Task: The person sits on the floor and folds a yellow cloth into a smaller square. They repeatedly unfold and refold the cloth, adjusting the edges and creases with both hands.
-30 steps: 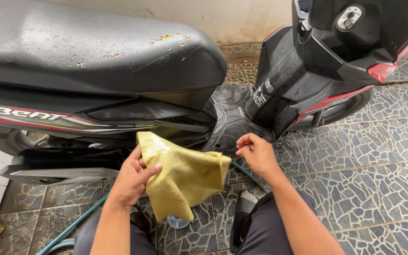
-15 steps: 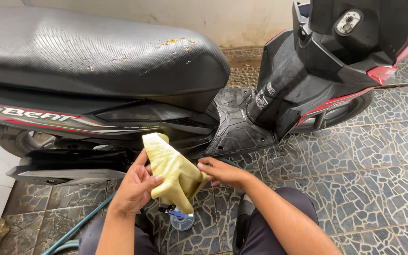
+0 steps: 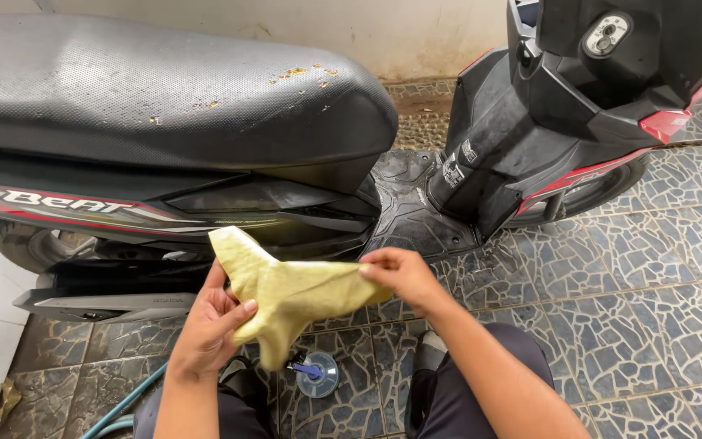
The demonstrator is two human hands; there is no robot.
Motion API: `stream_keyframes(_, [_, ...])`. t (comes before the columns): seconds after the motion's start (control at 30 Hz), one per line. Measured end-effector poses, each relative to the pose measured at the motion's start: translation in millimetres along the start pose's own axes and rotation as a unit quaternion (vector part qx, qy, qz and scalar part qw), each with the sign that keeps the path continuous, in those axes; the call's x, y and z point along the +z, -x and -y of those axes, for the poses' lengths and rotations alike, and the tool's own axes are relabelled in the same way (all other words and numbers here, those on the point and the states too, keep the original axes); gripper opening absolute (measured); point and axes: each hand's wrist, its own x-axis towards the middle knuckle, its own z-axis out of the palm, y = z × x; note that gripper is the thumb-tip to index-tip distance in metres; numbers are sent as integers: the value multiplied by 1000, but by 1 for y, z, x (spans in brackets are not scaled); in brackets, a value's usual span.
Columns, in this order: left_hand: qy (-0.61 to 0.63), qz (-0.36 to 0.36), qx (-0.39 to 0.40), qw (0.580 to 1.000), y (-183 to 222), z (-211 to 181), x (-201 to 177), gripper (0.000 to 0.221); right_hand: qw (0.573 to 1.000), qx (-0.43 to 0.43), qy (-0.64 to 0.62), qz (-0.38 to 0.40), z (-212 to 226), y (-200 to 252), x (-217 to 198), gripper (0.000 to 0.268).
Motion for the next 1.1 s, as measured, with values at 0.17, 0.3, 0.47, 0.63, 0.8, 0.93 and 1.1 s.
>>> stream_keyframes(0.17, [-64,-69,-38,995,-3,-10,-5,99,983,-35,-146,-104,-4,-7,-39,18])
stream_keyframes(0.3, [-92,-64,-71,991,-5,-28,19,115,971,-158,-50,-173,-4,3,-52,14])
stream_keyframes(0.47, [-211,-159,-126,956,-12,-20,22,101,931,-270,24,-246,3,19,-54,13])
stream_keyframes(0.63, [-296,-224,-114,922,-11,-14,18,44,915,-311,19,-257,-4,15,-68,13])
stream_keyframes(0.8, [-384,-273,-86,878,-11,-10,18,16,949,-249,-149,-126,-3,13,-72,23])
stream_keyframes(0.93, [-359,-215,-38,907,-9,-1,1,28,957,-246,-85,-128,-6,14,-74,24])
stream_keyframes(1.1, [-467,-190,15,863,-6,-2,1,20,958,-260,17,-119,1,22,-72,22])
